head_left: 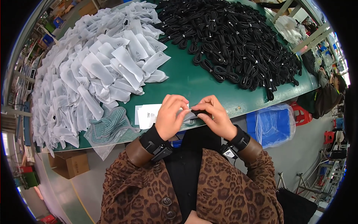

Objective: The person packages black cables by hand, picking up a cable and sliding it into a white plastic bag before placing it onto a pile. This process is repeated for several more cables and bags throughout the video.

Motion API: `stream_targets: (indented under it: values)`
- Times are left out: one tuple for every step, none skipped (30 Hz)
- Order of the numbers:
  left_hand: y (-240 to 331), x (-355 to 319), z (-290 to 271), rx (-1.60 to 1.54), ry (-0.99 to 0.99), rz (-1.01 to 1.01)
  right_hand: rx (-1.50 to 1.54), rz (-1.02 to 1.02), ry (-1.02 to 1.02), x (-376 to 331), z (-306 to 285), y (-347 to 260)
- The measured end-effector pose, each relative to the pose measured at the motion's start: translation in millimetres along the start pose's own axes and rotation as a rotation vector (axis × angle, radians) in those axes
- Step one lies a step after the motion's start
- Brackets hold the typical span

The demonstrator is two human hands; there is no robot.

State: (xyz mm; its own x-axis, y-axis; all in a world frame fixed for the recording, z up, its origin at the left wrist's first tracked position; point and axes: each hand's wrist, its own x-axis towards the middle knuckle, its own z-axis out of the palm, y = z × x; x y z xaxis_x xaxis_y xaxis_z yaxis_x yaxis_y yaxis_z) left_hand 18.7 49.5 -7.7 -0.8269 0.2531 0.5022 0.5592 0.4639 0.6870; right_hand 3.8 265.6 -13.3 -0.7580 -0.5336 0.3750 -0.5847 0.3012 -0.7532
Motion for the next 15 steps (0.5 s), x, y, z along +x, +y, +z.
stream_targets:
  values:
    - [2,3,-3,-0.037,0.024,-0.038,-0.001,-0.001,0.001,5,1,-6]
    - [2,4,-5,-0.073,0.047,-0.077,0.058,-0.038,0.049,11,4,-13]
    - [-2,5,-8,-0.071,0.049,-0.078,0.118,-0.074,0.095,16,6,-20]
    - [-8,8,-11,-0.253,0.087,-0.139,0.175,-0.109,0.144,19,7,-22]
    - [-15,10,-18,-0.428,0.127,-0.202,0.178,-0.112,0.141,23,3,-21]
    - [-13,20,-34,-0.62,0.128,-0.395,0.025,-0.078,0.223,25,-7,-13]
    - [-12,33,-55,-0.808,0.127,-0.593,-0.129,-0.043,0.301,28,-18,-3]
    - [-16,40,-76,-0.877,0.187,-0.526,-0.242,0.016,0.345,32,-28,11]
    - [-27,50,-94,-0.955,0.239,-0.454,-0.367,0.082,0.391,32,-40,33]
    - [-38,62,-116,-0.893,0.31,-0.392,-0.492,0.15,0.403,34,-52,54]
    - [-45,68,-130,-0.829,0.383,-0.334,-0.614,0.219,0.41,34,-58,69]
    - [-46,66,-131,-0.823,0.389,-0.339,-0.608,0.217,0.404,24,-59,77]
    - [-50,67,-132,-0.674,0.343,-0.37,-0.699,0.23,0.368,21,-58,84]
    - [-54,69,-132,-0.525,0.296,-0.397,-0.793,0.242,0.334,19,-57,88]
    - [-57,72,-135,-0.376,0.25,-0.423,-0.887,0.254,0.301,19,-58,91]
